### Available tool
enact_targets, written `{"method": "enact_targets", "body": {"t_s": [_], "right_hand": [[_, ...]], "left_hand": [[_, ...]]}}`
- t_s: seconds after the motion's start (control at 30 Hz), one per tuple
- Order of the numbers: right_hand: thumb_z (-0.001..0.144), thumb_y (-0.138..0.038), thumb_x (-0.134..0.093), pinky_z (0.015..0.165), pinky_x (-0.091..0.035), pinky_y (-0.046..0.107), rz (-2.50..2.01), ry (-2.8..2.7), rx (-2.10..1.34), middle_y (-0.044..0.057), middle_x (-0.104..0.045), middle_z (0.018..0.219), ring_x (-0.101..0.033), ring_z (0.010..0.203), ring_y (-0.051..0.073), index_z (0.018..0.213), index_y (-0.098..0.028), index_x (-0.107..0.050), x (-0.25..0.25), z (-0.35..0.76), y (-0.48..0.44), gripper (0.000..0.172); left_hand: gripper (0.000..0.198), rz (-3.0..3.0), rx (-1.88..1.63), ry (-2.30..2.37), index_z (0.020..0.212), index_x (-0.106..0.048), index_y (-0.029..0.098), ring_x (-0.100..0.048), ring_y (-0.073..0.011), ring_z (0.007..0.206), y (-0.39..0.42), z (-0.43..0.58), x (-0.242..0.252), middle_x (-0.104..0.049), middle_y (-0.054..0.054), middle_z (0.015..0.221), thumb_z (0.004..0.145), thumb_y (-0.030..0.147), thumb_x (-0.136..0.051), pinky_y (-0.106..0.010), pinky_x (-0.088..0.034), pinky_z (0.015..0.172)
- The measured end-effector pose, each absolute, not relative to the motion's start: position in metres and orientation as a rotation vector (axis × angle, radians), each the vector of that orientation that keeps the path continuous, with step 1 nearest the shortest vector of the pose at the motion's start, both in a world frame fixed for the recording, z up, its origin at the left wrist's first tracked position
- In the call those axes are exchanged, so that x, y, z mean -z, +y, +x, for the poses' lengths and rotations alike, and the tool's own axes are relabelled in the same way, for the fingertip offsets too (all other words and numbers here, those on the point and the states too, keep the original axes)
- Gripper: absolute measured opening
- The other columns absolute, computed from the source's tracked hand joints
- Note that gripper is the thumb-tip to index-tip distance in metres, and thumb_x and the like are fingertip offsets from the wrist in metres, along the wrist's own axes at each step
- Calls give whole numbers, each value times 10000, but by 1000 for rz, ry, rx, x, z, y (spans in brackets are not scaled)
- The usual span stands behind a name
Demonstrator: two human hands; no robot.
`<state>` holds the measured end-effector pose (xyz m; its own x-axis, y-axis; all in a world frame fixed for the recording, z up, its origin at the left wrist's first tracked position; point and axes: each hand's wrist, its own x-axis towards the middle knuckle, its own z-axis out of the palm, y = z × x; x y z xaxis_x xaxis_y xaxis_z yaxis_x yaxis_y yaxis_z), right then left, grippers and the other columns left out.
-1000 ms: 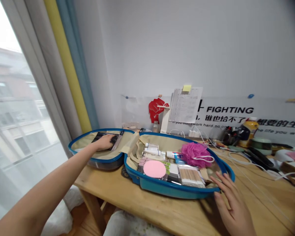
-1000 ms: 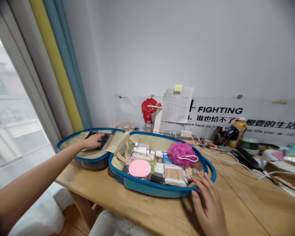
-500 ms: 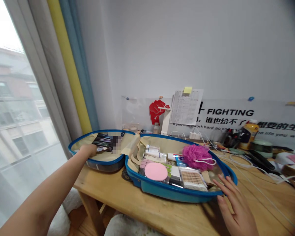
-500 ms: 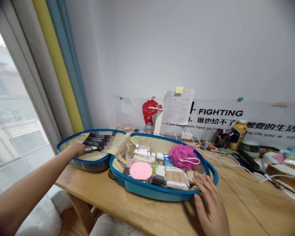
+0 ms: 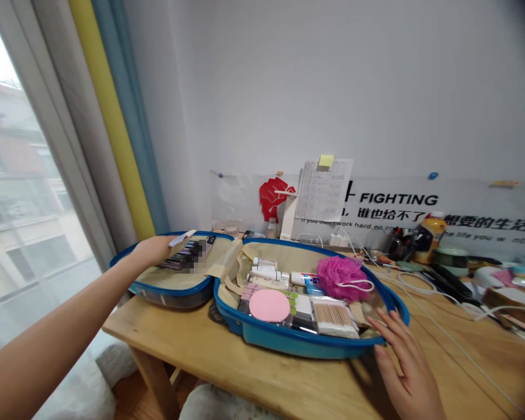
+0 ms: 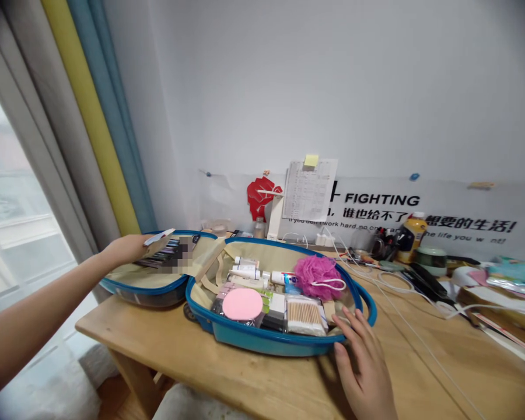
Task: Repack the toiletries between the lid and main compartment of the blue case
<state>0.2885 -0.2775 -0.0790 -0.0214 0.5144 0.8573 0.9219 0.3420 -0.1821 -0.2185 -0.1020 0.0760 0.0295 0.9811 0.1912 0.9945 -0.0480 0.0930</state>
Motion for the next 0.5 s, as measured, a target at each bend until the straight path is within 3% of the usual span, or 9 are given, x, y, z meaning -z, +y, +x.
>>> {"method": "enact_targets", "body": {"t_s": [0.17, 0.3, 0.5], "right_hand": [[898, -343, -408, 980, -448, 512, -1333, -1686, 525, 95, -567, 1299, -458, 1286, 295, 1196, -239, -571, 79, 290, -279, 355], [893, -308, -435, 968, -455, 501, -1295, -1702, 554, 87, -570, 1295, -466, 1278, 288, 1200, -252, -560, 76, 288, -280, 336], [895, -305, -439, 954, -471, 480, -1307, -1707, 574, 88, -566, 1302, -477, 1269, 283, 1210, -255, -554, 72, 286, -282, 340]], "left_hand": [[598, -2504, 515, -1743, 1396, -415, 297, -449, -232, 1301, -115, -136, -93, -459, 12, 1430, 803, 230, -371, -340, -354, 1062], [608, -2807, 556, -1339, 1405, -402, 248, -381, -185, 1352, -118, -57, -79, -398, 2, 1469, 801, 207, -457, -334, -272, 1137], [671, -3094, 357, -877, 1394, -410, 203, -380, -162, 1350, -101, 35, -36, -411, -51, 1461, 744, 87, -532, -291, -281, 1134]]}}
